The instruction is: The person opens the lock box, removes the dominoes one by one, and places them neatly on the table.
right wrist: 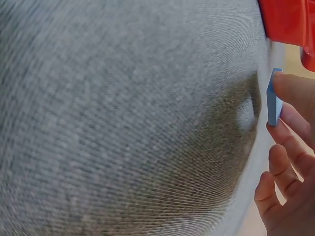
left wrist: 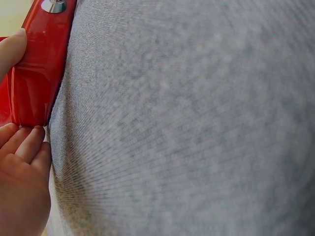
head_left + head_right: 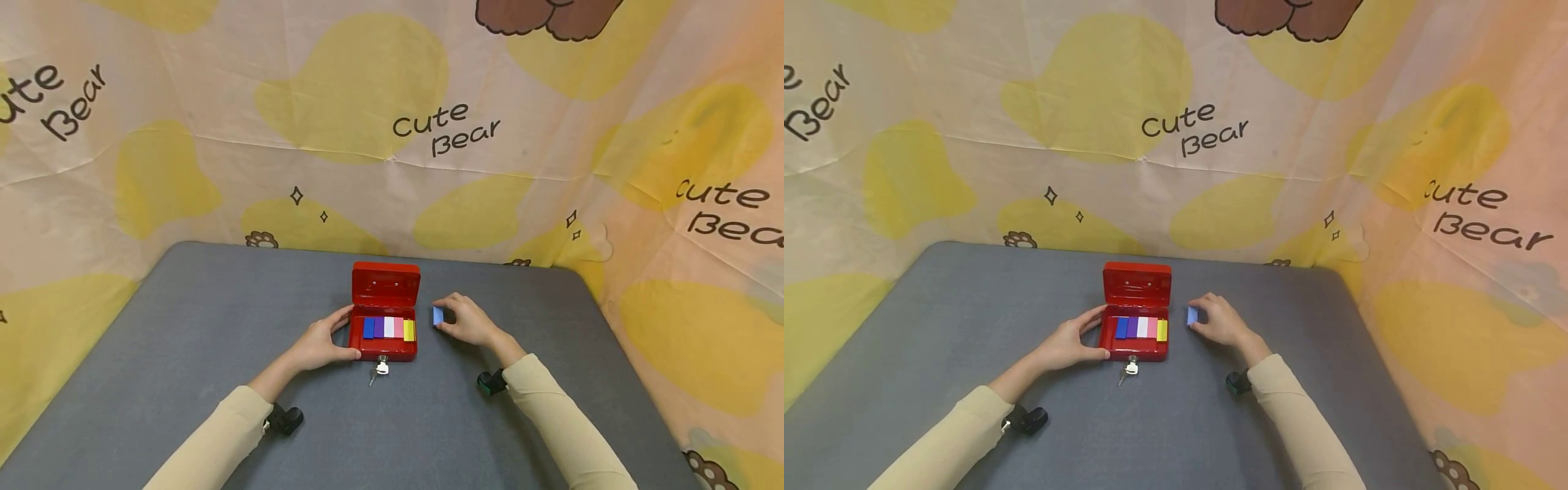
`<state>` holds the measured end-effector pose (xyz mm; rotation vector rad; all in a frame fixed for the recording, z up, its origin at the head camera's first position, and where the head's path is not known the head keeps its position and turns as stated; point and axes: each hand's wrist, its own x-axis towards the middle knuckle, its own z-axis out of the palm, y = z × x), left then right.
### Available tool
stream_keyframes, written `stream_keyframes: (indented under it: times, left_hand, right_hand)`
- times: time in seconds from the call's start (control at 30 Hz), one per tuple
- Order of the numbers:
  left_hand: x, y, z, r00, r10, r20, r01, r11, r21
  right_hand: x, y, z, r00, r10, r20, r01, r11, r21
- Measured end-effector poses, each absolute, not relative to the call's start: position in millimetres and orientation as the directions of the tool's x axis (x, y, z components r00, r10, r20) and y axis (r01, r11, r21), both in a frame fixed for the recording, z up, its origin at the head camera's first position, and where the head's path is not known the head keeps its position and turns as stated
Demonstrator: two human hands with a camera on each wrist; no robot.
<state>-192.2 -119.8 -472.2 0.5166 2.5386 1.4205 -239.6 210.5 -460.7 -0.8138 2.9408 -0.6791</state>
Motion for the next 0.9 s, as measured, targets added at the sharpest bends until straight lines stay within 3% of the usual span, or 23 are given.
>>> stream_keyframes:
  times: [0.9]
  left_hand:
    - [-192.7,-119.6,-472.0,-0.925,0.379,-0.016,0.191,0.502,0.844]
  right_hand:
    - [-238.5,209.0,-467.1,-0.866,-0.492,0.093,-0.487,0.786,-0.381]
